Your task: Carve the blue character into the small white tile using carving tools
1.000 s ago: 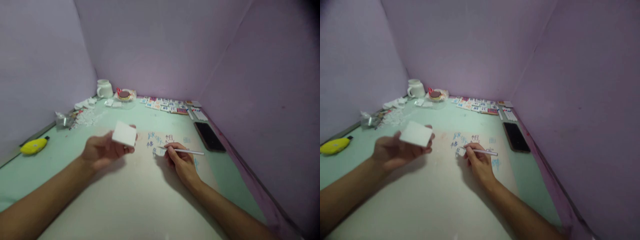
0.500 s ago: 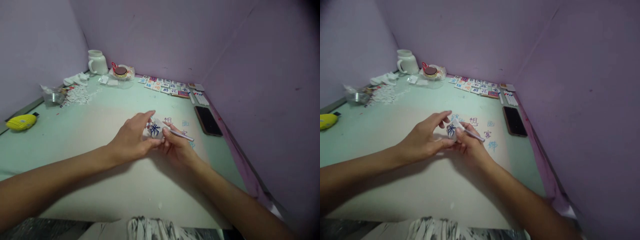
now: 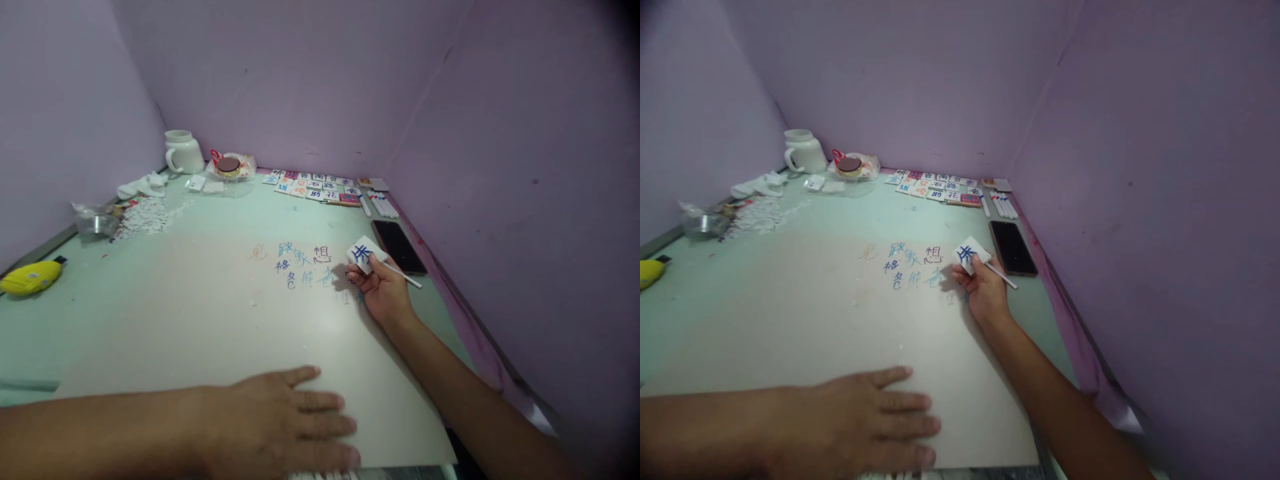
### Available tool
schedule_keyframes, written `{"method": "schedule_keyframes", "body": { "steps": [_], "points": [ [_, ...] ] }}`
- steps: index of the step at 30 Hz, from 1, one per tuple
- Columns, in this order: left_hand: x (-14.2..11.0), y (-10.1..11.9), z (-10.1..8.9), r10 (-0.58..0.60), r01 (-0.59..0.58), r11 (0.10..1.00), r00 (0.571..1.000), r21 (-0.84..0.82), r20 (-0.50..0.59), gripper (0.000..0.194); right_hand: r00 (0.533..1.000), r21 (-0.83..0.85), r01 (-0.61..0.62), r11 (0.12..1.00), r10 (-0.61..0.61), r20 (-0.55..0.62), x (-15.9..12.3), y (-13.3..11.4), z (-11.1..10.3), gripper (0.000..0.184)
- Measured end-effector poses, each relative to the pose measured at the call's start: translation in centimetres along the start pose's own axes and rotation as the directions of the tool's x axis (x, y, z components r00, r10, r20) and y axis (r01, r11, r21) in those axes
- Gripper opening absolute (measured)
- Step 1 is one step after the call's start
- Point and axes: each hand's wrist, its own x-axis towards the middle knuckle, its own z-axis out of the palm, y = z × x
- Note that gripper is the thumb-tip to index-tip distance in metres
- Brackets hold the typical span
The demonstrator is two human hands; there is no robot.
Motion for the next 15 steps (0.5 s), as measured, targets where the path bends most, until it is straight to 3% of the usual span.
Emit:
{"method": "schedule_keyframes", "body": {
  "steps": [2, 4, 5, 7, 9, 10, 11, 12, 13, 14, 15],
  "points": [
    [0.3, -3.2, -1.1, -0.030, 0.039, 0.985, 0.998, 0.166, -0.058, 0.052, 1.000, -0.004, 0.008, 1.000, -0.008, 0.007, 0.0, 0.2, 0.0, 0.030],
    [0.3, -6.9, -3.2, -0.132, 0.165, 0.924, 0.984, 0.346, -0.116, 0.054, 1.000, -0.009, 0.017, 1.000, -0.017, 0.014, 0.0, 0.1, 0.0, 0.033],
    [0.2, -8.5, -4.5, -0.237, 0.300, 0.860, 0.951, 0.412, -0.197, 0.055, 1.000, -0.010, 0.025, 1.000, -0.025, 0.015, 0.0, 0.1, 0.0, 0.034],
    [-0.4, -10.5, -6.8, -0.382, 0.558, 0.714, 0.817, 0.423, -0.432, 0.054, 0.999, -0.005, 0.052, 0.999, -0.052, 0.006, 0.1, -0.2, -0.1, 0.035],
    [-1.4, -10.1, -7.7, -0.394, 0.638, 0.658, 0.744, 0.399, -0.540, 0.058, 0.996, 0.009, 0.086, 0.996, -0.086, -0.018, 0.2, -0.5, -0.3, 0.033],
    [-2.1, -8.9, -7.5, -0.379, 0.622, 0.670, 0.756, 0.404, -0.534, 0.060, 0.994, 0.018, 0.102, 0.995, -0.101, -0.034, 0.3, -0.7, -0.4, 0.031],
    [-3.0, -7.3, -6.8, -0.315, 0.504, 0.759, 0.839, 0.412, -0.444, 0.062, 0.992, 0.026, 0.113, 0.993, -0.112, -0.052, 0.5, -0.8, -0.6, 0.030],
    [-3.8, -5.5, -5.9, -0.228, 0.319, 0.865, 0.937, 0.387, -0.265, 0.063, 0.991, 0.033, 0.119, 0.992, -0.116, -0.068, 0.6, -0.8, -0.7, 0.028],
    [-4.7, -3.6, -4.9, -0.151, 0.178, 0.931, 0.983, 0.319, -0.108, 0.063, 0.990, 0.038, 0.118, 0.992, -0.114, -0.082, 0.7, -0.9, -0.8, 0.027],
    [-5.6, -2.1, -3.9, -0.129, 0.121, 0.965, 0.992, 0.234, 0.018, 0.064, 0.990, 0.041, 0.111, 0.993, -0.107, -0.094, 0.9, -0.8, -0.9, 0.026],
    [-6.4, -1.0, -3.0, -0.150, 0.139, 0.976, 0.987, 0.167, 0.052, 0.066, 0.990, 0.043, 0.101, 0.994, -0.096, -0.103, 1.0, -0.7, -0.9, 0.025]
  ]
}}
